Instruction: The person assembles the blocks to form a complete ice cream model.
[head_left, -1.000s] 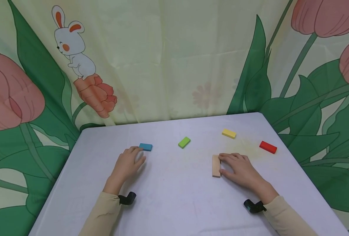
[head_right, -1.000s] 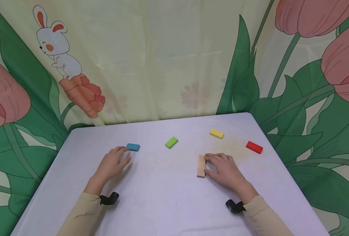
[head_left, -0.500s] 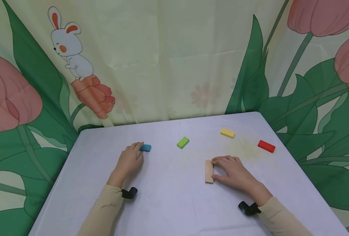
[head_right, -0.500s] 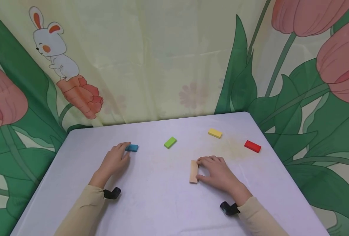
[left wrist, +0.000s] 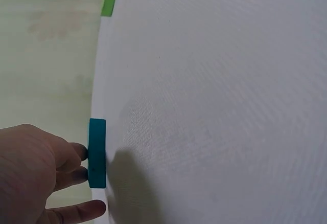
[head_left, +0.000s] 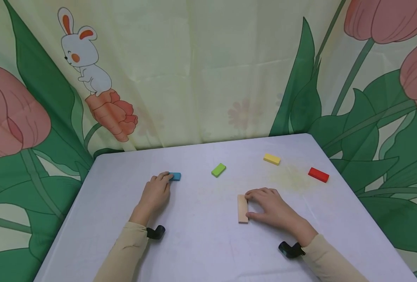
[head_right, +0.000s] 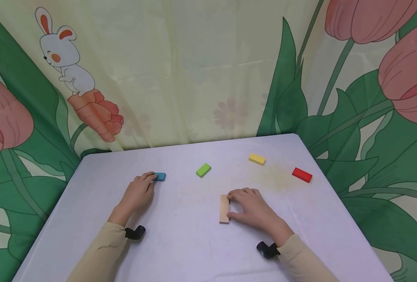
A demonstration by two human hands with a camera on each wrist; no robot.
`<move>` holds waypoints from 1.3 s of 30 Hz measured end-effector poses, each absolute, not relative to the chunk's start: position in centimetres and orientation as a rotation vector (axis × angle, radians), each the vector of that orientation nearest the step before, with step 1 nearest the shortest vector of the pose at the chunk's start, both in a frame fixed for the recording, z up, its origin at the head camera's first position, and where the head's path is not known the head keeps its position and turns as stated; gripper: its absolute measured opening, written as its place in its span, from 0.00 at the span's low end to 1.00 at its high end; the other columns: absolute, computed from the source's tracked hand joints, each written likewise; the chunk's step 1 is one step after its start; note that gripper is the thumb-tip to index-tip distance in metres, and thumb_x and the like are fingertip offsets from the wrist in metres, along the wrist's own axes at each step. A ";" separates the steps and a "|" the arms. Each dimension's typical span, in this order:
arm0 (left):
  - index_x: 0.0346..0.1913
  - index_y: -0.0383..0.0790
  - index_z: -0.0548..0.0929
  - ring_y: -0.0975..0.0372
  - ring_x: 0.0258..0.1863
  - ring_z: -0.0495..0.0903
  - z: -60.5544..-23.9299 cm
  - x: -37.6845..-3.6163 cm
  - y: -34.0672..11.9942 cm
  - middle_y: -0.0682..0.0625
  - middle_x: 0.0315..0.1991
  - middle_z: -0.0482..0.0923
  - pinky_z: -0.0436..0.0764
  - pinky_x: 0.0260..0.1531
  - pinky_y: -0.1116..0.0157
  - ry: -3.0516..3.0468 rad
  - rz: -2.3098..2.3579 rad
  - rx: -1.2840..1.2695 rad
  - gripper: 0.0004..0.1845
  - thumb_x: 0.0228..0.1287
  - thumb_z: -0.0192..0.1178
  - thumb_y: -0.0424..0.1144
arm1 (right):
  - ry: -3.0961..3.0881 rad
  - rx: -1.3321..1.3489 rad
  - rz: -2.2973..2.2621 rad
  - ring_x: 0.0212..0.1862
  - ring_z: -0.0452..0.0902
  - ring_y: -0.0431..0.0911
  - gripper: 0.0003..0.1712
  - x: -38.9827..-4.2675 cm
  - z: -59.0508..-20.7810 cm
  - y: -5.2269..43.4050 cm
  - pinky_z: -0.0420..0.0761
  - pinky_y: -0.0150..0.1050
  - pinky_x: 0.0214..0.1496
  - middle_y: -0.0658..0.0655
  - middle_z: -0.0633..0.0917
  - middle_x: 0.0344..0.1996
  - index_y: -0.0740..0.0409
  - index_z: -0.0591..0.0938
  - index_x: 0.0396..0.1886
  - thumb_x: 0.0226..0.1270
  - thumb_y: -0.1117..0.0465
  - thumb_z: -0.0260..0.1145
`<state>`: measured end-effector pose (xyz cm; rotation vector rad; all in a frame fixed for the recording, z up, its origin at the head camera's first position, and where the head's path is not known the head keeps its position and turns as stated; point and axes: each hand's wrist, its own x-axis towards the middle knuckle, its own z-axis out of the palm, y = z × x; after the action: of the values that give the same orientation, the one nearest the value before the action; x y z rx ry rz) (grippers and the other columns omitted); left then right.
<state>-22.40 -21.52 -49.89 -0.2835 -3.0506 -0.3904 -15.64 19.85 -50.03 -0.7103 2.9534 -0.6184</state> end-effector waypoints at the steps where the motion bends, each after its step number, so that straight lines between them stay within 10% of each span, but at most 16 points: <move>1: 0.70 0.39 0.77 0.40 0.65 0.74 -49.9 -22.3 -21.5 0.40 0.73 0.72 0.77 0.57 0.40 -3.052 -0.390 -0.281 0.22 0.79 0.47 0.36 | 2.954 -0.721 -0.616 0.67 0.74 0.50 0.30 -15.6 -50.1 19.8 0.66 0.62 0.70 0.47 0.83 0.60 0.45 0.83 0.60 0.61 0.40 0.76; 39: 0.72 0.44 0.77 0.41 0.72 0.70 -48.8 -20.3 -18.3 0.46 0.77 0.67 0.70 0.69 0.39 -3.156 -0.614 -0.524 0.23 0.80 0.45 0.37 | 2.897 -0.905 -0.643 0.66 0.73 0.47 0.32 -15.9 -50.2 17.2 0.65 0.58 0.71 0.43 0.82 0.62 0.45 0.82 0.63 0.64 0.37 0.72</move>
<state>-20.34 -18.25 -48.78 -0.5239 -3.1561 -0.6143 -15.90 17.20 -50.24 -0.9045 2.8967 -0.6431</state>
